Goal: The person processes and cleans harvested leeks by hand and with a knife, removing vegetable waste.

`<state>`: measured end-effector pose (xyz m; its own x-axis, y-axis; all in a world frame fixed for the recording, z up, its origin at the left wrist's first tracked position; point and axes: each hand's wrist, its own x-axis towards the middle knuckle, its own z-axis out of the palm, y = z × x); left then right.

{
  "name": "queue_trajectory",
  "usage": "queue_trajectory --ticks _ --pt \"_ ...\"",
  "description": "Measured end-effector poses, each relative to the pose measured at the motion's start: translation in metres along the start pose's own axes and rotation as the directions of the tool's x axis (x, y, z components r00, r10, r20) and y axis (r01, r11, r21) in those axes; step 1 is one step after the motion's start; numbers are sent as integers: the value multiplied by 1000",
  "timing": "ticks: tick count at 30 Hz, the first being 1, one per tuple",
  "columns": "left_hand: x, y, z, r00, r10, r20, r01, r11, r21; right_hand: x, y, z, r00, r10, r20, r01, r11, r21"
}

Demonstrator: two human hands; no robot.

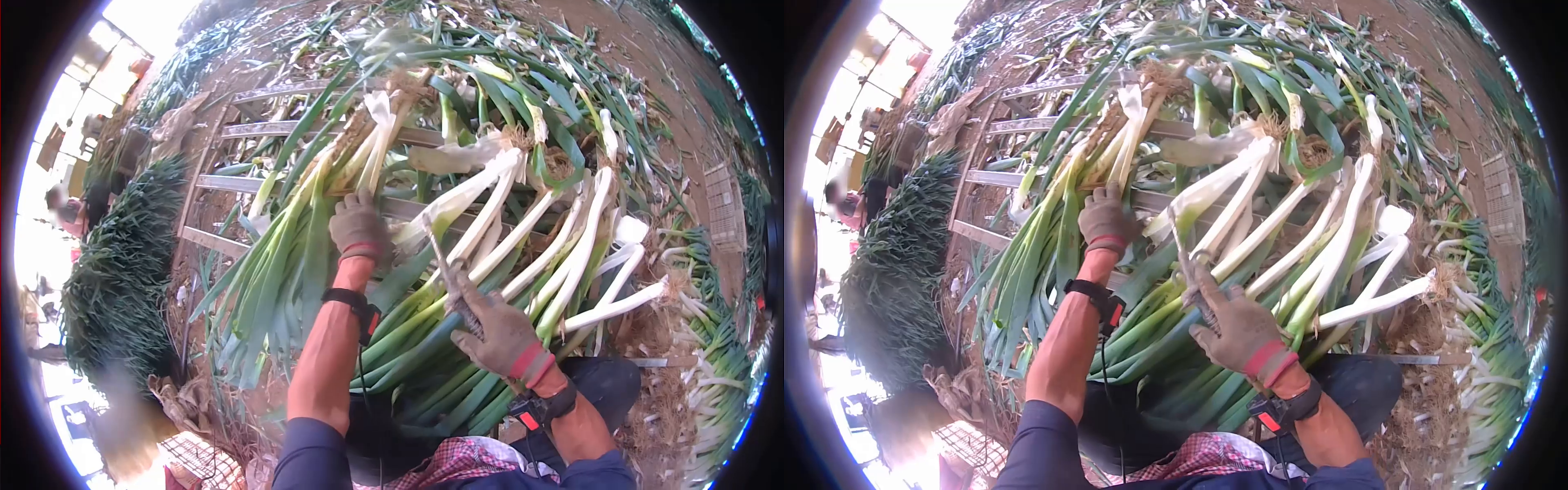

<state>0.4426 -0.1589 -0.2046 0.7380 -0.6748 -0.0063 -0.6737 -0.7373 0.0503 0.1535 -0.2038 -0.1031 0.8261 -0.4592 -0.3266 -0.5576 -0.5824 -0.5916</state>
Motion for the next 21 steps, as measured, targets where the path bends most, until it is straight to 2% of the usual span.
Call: queue_trajectory --ticks 2,3,6,7,10,14,15,18,21 --pt "3 -11 17 999 -15 33 18 995 -100 0 4 -6 997 58 -58 -56 998 35" --pt "-2 -13 17 999 -6 -52 0 993 -115 1 10 -8 994 66 -90 -64 998 30" --pt "-7 -10 18 974 134 184 -83 961 -262 -7 18 -18 997 81 1 -81 995 62" --pt "-15 2 -8 900 229 371 -93 932 -349 -10 23 -15 998 66 5 -66 992 104" --pt "-26 14 -11 914 256 315 -112 905 -411 -16 21 -28 984 177 -26 -173 978 116" --pt "-33 42 -4 935 75 346 -17 986 -169 -20 29 -24 994 54 -97 -31 975 221" --pt "-29 40 16 952 67 299 -29 991 -130 -20 22 -29 991 134 -1 -132 982 135" --pt "-32 38 13 984 50 171 -11 976 -219 -18 22 -28 990 137 32 -140 980 139" --pt "-22 42 -16 968 -95 232 142 970 -197 -20 33 -18 993 115 20 -117 984 134"
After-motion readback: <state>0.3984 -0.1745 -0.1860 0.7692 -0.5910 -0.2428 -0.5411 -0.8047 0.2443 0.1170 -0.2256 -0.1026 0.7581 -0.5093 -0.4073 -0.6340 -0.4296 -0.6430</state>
